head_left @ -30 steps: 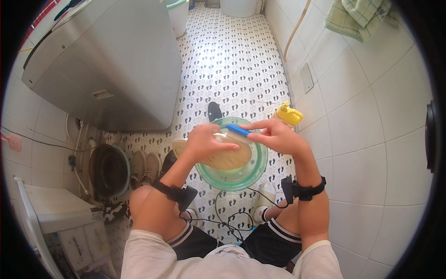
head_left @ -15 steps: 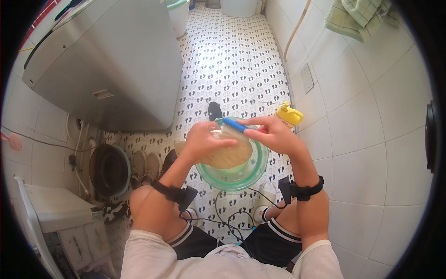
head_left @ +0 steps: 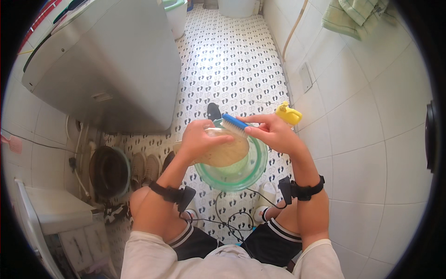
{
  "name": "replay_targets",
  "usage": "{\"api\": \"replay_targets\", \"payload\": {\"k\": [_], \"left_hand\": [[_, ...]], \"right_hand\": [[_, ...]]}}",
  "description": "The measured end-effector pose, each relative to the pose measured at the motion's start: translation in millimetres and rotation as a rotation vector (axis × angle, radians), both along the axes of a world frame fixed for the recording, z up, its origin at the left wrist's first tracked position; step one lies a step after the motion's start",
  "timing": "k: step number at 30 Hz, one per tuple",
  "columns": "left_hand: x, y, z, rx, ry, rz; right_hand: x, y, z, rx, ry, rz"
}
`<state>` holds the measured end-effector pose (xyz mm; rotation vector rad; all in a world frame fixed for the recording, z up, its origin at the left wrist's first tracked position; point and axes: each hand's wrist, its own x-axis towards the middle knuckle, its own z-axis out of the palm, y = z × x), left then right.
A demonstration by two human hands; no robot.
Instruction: The person scrubs a black and white sneaker with a brush and soapy water in a bucket.
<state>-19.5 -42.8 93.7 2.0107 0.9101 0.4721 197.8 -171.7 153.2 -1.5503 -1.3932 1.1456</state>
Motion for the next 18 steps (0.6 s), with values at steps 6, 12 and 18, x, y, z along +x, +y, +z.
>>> {"api": "replay_targets", "payload": {"k": [6, 12, 18], "left_hand": [[-4, 1, 10, -0.184, -0.048, 0.063], [1, -3, 4, -0.073, -0.053, -0.001], [-3, 3, 6, -0.227, -0.149, 0.087]], "right_hand": [[3, -11, 4, -0.005, 0.007, -0.033], [-2, -7, -2, 0.063, -0.009, -0.058], [0, -11, 6, 0.007, 0.06, -0.09]]}}
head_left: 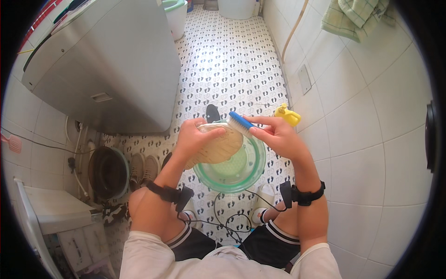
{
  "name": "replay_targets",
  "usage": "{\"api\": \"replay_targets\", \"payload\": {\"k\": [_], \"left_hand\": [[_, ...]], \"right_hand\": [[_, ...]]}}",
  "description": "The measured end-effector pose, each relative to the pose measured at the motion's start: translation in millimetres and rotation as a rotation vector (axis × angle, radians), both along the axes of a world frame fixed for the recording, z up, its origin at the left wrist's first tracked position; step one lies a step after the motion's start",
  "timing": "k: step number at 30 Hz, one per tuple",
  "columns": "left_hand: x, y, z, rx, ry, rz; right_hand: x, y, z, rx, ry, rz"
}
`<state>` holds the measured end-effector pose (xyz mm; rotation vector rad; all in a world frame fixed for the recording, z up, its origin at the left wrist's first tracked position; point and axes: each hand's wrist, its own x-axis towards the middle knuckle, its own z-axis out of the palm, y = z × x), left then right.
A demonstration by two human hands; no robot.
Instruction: The person scrubs a black and white sneaker with a brush and soapy water in a bucket.
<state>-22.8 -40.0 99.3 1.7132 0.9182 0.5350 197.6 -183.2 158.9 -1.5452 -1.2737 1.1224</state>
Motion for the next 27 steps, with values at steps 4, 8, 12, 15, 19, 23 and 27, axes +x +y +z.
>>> {"api": "replay_targets", "payload": {"k": [4, 8, 12, 15, 19, 23, 27], "left_hand": [[7, -8, -1, -0.031, 0.006, -0.019], [3, -5, 4, -0.085, -0.063, 0.034], [1, -1, 1, -0.11, -0.073, 0.055], [7, -6, -10, -0.048, -0.009, 0.031], [5, -5, -7, -0.107, -0.094, 0.045], [0, 0, -3, -0.154, -0.154, 0.089], [6, -6, -21, -0.105, -0.095, 0.041]], "right_hand": [[-2, 8, -14, 0.042, -0.057, -0.06], [0, 3, -12, 0.106, 0.02, -0.058], [-6, 2, -10, 0.093, 0.021, -0.072], [-12, 9, -18, 0.136, -0.056, -0.141], [-10, 9, -22, 0.126, 0.055, -0.122], [-12, 1, -22, 0.15, 0.039, -0.129], [-14, 5, -23, 0.169, -0.038, -0.151]]}}
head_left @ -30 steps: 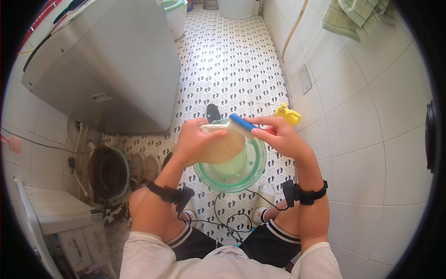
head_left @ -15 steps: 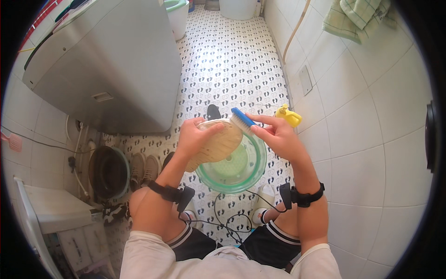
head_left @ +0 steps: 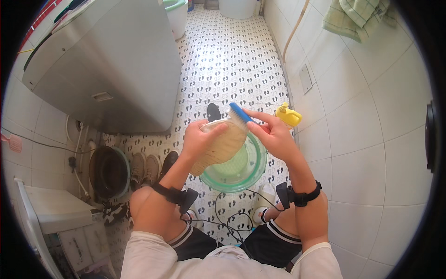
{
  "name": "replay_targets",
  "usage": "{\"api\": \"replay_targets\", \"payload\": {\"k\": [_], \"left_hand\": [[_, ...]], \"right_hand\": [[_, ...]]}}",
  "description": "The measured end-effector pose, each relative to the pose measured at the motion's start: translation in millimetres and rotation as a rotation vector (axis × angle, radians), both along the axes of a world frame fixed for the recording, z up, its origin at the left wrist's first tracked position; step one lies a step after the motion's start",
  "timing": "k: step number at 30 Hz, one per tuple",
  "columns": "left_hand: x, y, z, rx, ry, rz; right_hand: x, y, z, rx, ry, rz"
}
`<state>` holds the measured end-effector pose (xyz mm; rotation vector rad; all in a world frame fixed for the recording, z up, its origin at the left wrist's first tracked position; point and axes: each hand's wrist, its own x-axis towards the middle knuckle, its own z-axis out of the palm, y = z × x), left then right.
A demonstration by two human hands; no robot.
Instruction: The person scrubs a black and white sneaker with a brush and soapy water in a bucket.
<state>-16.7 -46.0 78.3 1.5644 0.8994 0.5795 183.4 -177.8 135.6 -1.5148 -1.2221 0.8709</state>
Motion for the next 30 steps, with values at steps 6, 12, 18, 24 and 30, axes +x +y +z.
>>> {"api": "replay_targets", "payload": {"k": [6, 12, 18, 24, 30], "left_hand": [[-4, 14, 0, -0.115, -0.19, 0.104], [5, 0, -1, -0.108, -0.142, 0.096], [-5, 18, -5, -0.265, -0.25, 0.133], [7, 3, -4, -0.175, -0.175, 0.096], [-1, 16, -10, -0.295, -0.315, 0.193]], "right_hand": [[-1, -4, 1, 0.027, 0.138, 0.013], [-3, 2, -9, -0.012, 0.115, -0.041], [-26, -4, -8, 0.071, 0.174, -0.068], [-17, 5, -13, 0.047, 0.132, -0.132], [-51, 0, -33, 0.131, 0.117, -0.232]]}}
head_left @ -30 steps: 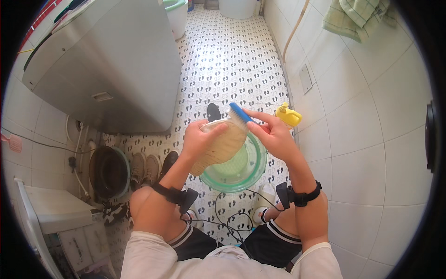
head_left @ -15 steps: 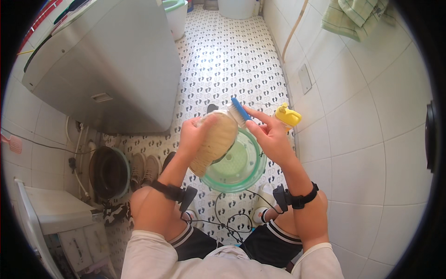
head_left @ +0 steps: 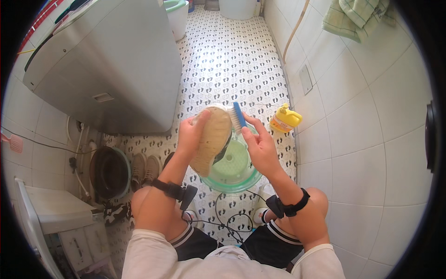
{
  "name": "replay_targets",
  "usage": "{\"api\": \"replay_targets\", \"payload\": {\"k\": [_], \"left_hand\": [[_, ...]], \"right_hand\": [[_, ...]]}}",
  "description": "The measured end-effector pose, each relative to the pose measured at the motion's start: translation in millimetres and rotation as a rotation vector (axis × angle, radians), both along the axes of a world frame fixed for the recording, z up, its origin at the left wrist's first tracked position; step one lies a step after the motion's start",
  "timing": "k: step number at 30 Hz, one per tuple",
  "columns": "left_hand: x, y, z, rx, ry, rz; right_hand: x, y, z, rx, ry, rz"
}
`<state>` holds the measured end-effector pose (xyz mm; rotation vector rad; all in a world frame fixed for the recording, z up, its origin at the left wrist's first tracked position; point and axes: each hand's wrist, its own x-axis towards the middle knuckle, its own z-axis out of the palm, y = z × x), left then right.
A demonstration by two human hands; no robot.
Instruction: The person scrubs a black and white sneaker with a brush and soapy water in a bucket.
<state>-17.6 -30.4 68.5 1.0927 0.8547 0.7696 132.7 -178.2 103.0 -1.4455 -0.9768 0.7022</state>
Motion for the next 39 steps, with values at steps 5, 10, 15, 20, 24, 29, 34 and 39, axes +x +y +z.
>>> {"api": "replay_targets", "payload": {"k": [5, 10, 15, 20, 24, 29, 34, 39], "left_hand": [[7, -14, 9, 0.045, 0.091, -0.044], [7, -3, 3, 0.039, 0.076, 0.031], [7, -3, 0, 0.0, 0.048, 0.055], [9, -6, -3, 0.065, 0.187, 0.065], [7, -1, -10, 0.031, 0.172, 0.118], [9, -6, -12, -0.01, 0.131, 0.084], [12, -4, -11, -0.041, 0.095, 0.101], [8, -1, -14, -0.053, 0.157, 0.133]], "right_hand": [[12, 0, 8, -0.129, -0.068, -0.031], [-11, 2, -6, -0.1, -0.098, -0.114], [-13, 6, -9, -0.081, -0.111, -0.118], [-13, 8, -8, -0.093, -0.069, -0.156], [-29, 2, -18, -0.024, -0.208, -0.161], [-21, 11, -9, -0.016, -0.136, -0.161], [-30, 6, -15, 0.006, -0.174, -0.18], [-29, 2, -19, -0.011, -0.194, -0.159]]}}
